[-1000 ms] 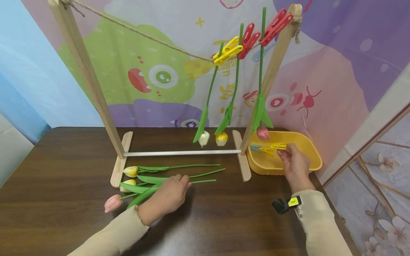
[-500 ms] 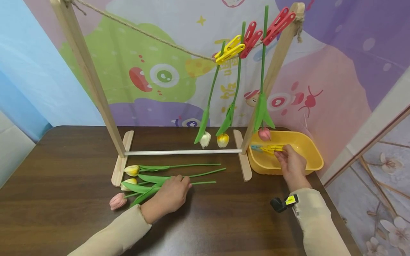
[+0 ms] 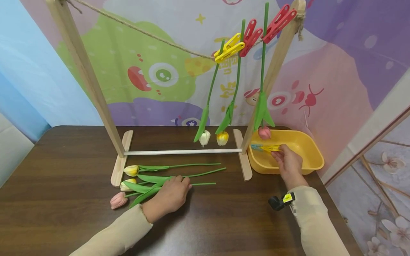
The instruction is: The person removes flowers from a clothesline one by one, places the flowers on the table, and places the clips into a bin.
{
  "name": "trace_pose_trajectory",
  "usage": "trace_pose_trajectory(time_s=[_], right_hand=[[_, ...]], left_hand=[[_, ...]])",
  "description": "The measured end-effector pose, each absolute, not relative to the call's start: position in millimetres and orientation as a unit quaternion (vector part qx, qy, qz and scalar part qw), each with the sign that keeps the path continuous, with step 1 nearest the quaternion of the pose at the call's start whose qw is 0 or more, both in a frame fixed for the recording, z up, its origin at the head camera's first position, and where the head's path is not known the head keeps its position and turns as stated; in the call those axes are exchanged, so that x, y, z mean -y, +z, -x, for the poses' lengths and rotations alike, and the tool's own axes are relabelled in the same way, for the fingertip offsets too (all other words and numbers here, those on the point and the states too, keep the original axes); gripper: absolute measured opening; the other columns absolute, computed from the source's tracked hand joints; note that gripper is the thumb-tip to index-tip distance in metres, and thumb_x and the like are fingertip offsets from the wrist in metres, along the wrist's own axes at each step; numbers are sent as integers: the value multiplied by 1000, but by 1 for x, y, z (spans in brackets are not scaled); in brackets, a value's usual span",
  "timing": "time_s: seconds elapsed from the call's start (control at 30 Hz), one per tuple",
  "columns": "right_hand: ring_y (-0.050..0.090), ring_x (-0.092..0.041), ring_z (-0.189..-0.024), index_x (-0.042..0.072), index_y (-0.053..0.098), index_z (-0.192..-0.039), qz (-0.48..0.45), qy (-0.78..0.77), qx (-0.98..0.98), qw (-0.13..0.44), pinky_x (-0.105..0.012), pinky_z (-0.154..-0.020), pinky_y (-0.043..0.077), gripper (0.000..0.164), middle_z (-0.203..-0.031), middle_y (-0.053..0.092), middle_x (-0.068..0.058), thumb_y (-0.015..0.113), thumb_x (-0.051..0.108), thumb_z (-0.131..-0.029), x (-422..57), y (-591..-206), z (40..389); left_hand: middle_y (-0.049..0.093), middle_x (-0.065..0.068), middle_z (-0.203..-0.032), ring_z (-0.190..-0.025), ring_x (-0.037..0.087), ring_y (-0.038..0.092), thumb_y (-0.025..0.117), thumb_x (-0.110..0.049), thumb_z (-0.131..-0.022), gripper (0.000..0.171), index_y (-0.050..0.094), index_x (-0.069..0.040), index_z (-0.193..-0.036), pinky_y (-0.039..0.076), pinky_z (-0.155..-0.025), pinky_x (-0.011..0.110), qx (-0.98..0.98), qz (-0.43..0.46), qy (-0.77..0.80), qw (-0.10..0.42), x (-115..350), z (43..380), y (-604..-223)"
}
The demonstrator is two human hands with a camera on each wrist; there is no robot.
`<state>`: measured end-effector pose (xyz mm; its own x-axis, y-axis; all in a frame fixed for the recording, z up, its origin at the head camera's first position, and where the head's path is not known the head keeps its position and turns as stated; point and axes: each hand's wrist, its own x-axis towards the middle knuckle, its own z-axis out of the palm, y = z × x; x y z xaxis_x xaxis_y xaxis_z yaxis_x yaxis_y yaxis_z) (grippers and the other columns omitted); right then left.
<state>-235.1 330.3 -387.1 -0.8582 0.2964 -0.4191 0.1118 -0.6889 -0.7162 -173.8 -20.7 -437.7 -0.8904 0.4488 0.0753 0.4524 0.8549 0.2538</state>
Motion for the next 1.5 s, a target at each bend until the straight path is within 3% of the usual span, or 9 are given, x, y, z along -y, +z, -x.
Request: trace_pose_trajectory(time_s=[0.33,0.6,0.73,0.93,1.03,1.3,1.4,1.5], right_hand=[[68,-17,-71,6,58,-85,251,874,416,5,-27,-71,56,9,-76,67,-6,57,-3,-88,-330,-385,238],[68,-10,-67,9,67,-68,200,824,530,-25,-23,-66,55,30,-71,69,0,53,-10,-86,-329,-390,247],[67,-7,-65,13,65,-67,212,781,587,-32,-22,-65,55,29,-69,67,4,57,-9,-84,-325,-391,253],[66,-5,-68,4,58,-93,194,727,656,-66,-21,-70,55,14,-71,66,9,56,-7,-85,-322,-396,261],[65,-4,-69,-2,51,-109,185,708,677,-75,-22,-72,55,24,-72,65,10,55,-6,-86,-321,-398,264],[63,-4,-70,-13,34,-133,187,678,703,-106,-24,-75,55,51,-74,61,9,53,-6,-86,-320,-404,275],[63,-5,-69,-14,39,-128,189,659,718,-121,-25,-75,55,46,-74,59,8,54,-6,-85,-321,-407,279],[64,-5,-68,-11,51,-108,195,640,731,-134,-24,-74,55,25,-73,58,5,55,-6,-85,-323,-408,281]], left_hand=[[56,12,-81,-79,31,57,49,-21,-96,19,54,-5,-87,43,-65,42,962,237,-135,6,22,173,-438],[54,12,-80,-77,30,56,52,-19,-95,17,54,-5,-87,43,-62,41,961,240,-135,26,24,174,-441],[53,11,-79,-76,29,55,53,-18,-94,14,52,-6,-87,43,-61,40,960,242,-137,25,24,174,-442],[52,10,-81,-78,29,55,52,-18,-95,14,51,-7,-87,43,-63,40,962,233,-139,9,24,175,-443],[52,10,-82,-80,29,55,51,-18,-96,14,51,-7,-87,44,-65,41,964,227,-142,3,24,176,-444],[53,10,-85,-84,29,54,50,-17,-96,12,51,-7,-89,42,-69,42,964,223,-147,2,24,178,-446],[52,11,-87,-85,29,53,50,-17,-96,12,52,-7,-90,42,-69,42,964,224,-143,-1,23,179,-445],[51,11,-88,-85,30,52,49,-17,-96,12,53,-6,-92,42,-68,42,964,225,-140,-5,23,179,-445]])
